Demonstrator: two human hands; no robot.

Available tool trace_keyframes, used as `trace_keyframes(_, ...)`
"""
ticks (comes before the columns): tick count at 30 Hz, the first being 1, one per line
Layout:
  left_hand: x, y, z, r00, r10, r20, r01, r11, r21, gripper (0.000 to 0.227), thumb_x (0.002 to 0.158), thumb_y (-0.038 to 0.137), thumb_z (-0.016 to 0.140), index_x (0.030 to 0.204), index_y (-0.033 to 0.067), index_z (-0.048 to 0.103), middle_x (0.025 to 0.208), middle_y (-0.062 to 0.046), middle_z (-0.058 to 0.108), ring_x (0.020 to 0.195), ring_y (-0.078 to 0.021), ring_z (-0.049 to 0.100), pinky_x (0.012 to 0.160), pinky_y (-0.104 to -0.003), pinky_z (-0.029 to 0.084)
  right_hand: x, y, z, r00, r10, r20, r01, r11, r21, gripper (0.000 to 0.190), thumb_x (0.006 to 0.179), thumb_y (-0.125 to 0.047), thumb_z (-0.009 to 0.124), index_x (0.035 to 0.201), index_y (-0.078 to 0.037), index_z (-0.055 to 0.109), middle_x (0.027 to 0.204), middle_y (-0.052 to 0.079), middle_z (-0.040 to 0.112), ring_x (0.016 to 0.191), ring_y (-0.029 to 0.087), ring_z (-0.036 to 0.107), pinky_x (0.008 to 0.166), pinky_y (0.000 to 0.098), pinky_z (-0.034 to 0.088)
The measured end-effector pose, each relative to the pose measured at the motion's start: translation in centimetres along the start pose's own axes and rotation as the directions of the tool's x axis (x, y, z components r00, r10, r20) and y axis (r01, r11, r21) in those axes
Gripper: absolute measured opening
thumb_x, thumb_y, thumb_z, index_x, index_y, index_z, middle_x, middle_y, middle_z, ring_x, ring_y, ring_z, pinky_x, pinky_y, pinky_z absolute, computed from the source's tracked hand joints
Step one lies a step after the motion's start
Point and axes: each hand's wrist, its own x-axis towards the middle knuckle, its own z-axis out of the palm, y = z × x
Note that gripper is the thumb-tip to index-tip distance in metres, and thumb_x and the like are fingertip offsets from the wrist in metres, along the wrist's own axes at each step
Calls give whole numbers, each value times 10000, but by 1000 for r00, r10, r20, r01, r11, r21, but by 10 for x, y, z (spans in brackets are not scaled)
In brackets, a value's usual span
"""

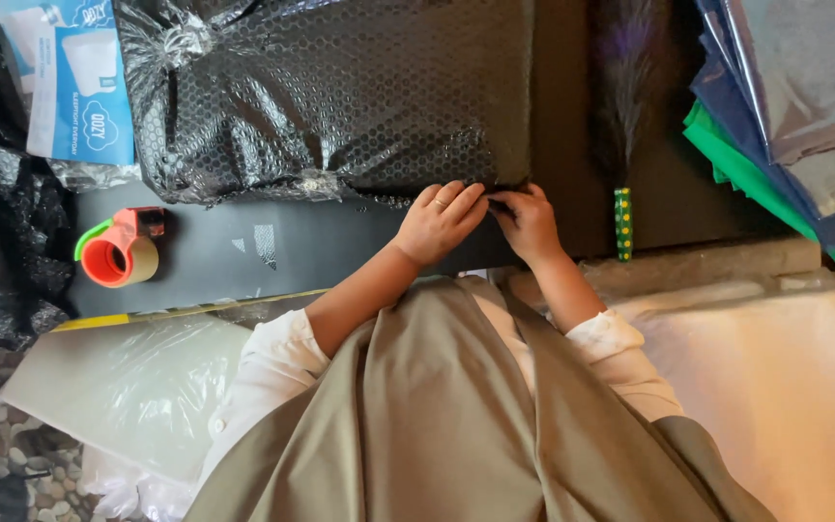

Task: The person wraps a rectangular item in black bubble wrap on a table, folds the edges, and secures the package with tape. They then use a duster to wipe the surface of the wrapped package.

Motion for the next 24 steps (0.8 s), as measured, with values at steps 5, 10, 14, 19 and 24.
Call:
trace_keyframes(5,4,-28,29,1000,2,11,-1,995,-102,116,1037,221,587,968,186,674,1021,-27,641,907,-241,619,751,-331,491,1,-14,4,957,229,-178,-211,971,113,199,731,-11,866,892,-107,797,779,61,754,781,272,738,754,380,580)
trace_keyframes(10,-11,-42,64,996,-67,52,80,955,-286,349,1119,341,378,977,196,662,1003,17,632,881,-225,617,688,-327,471,16,-26,-8,867,299,-399,-272,954,125,259,642,-10,947,809,-79,762,675,69,714,634,240,727,607,336,581)
trace_keyframes(14,-15,-46,74,971,-108,212,179,920,-348,203,860,340,753,997,203,691,982,6,668,851,-240,673,715,-353,544,48,-22,-36,940,91,-327,-81,996,44,556,585,-82,1011,1036,-95,686,886,52,517,724,228,606,538,321,569)
trace_keyframes(19,13,-47,0,937,-191,292,318,815,-484,312,905,324,774,1096,100,670,967,-115,721,860,-346,728,736,-450,575,63,10,-36,999,1,-40,3,995,103,488,656,-126,1002,1061,-75,733,924,81,557,846,297,637,707,427,552)
trace_keyframes(24,-60,-65,-92,846,-530,64,526,809,-262,139,892,210,804,1020,195,753,1123,16,735,990,-220,727,870,-364,567,70,47,-18,971,163,172,-223,872,435,336,741,-31,943,972,-22,699,871,79,660,836,142,596,784,325,499)
